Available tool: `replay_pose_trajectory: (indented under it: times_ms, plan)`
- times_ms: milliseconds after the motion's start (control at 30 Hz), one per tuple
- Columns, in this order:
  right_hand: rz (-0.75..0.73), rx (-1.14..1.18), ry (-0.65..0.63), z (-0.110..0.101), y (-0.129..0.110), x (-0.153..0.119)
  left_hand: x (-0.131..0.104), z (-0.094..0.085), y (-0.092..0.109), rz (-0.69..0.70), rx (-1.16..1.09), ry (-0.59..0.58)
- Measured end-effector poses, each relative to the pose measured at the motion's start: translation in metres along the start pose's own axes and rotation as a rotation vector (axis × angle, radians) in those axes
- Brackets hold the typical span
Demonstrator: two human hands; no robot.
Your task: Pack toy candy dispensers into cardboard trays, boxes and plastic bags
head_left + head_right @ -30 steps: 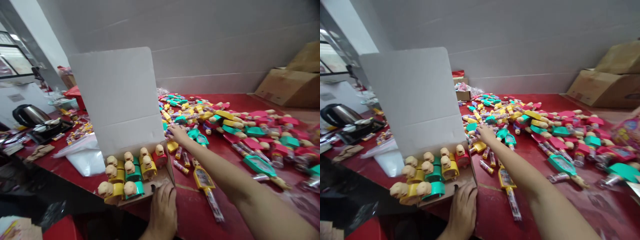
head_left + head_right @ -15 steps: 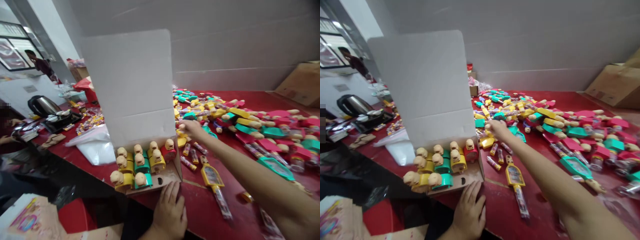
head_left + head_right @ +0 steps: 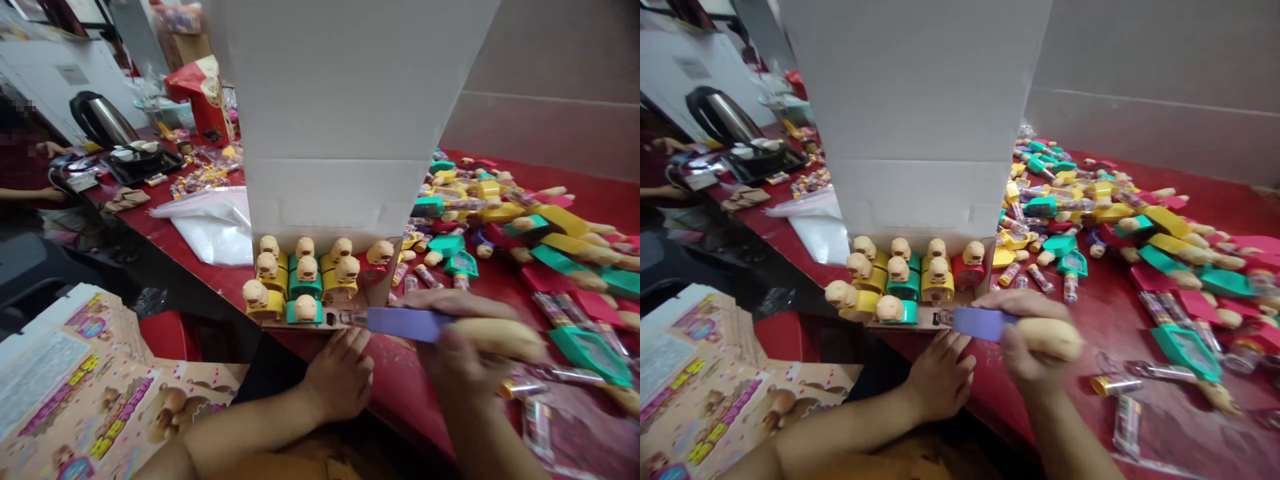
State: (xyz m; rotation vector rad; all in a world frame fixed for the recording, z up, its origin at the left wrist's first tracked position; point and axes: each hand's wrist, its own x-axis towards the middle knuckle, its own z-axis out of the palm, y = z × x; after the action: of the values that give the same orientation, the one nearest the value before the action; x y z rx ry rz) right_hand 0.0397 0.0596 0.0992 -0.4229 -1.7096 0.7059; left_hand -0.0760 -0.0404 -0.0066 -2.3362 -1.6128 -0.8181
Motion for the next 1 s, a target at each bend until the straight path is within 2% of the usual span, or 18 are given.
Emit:
replay_pose_trajectory:
  times_ms: [67,133,267,433,600,700,767,833,900,933,1000]
  plan:
    - [-0.048,0.089,-0.116,0.021,0.004,0.004,-0.001,0.000,-0.001,-0.005,0.021,-0.026]
    - [-0.046,0.105,-0.183,0.033,0.003,0.009,-0.002,0.000,-0.001,-0.008,0.017,-0.042]
    - [-0.040,0.001,-0.142,0.042,-0.003,0.008,-0.003,0.004,-0.001,-0.001,0.009,-0.052]
    - [-0.061,-0.052,0.000,0.048,0.003,0.006,-0.002,0.005,-0.001,-0.022,-0.014,-0.044]
    - [-0.081,-0.347,0.015,0.057,0.009,0.016,-0.002,0.005,-0.002,0.002,-0.033,-0.020]
    - [-0.115,-0.494,-0.002,0.071,-0.001,0.008,-0.003,0.008,-0.001,-0.007,-0.039,0.031]
    - [-0.084,-0.570,-0.021,0.075,-0.007,-0.001,-0.003,0.010,-0.001,-0.008,-0.014,0.075]
    - [-0.051,-0.616,-0.030,0.068,-0.007,-0.007,-0.002,0.008,-0.003,0.008,0.001,0.095]
    - [-0.044,-0.683,-0.033,0.040,-0.003,-0.010,-0.004,0.003,-0.005,0.016,-0.012,0.112]
    - [-0.035,-0.736,-0.021,0.018,0.002,-0.011,-0.007,0.000,-0.006,0.004,-0.025,0.132]
    - [0.028,-0.882,0.050,-0.041,0.015,-0.008,-0.014,-0.005,-0.005,-0.017,-0.076,0.197]
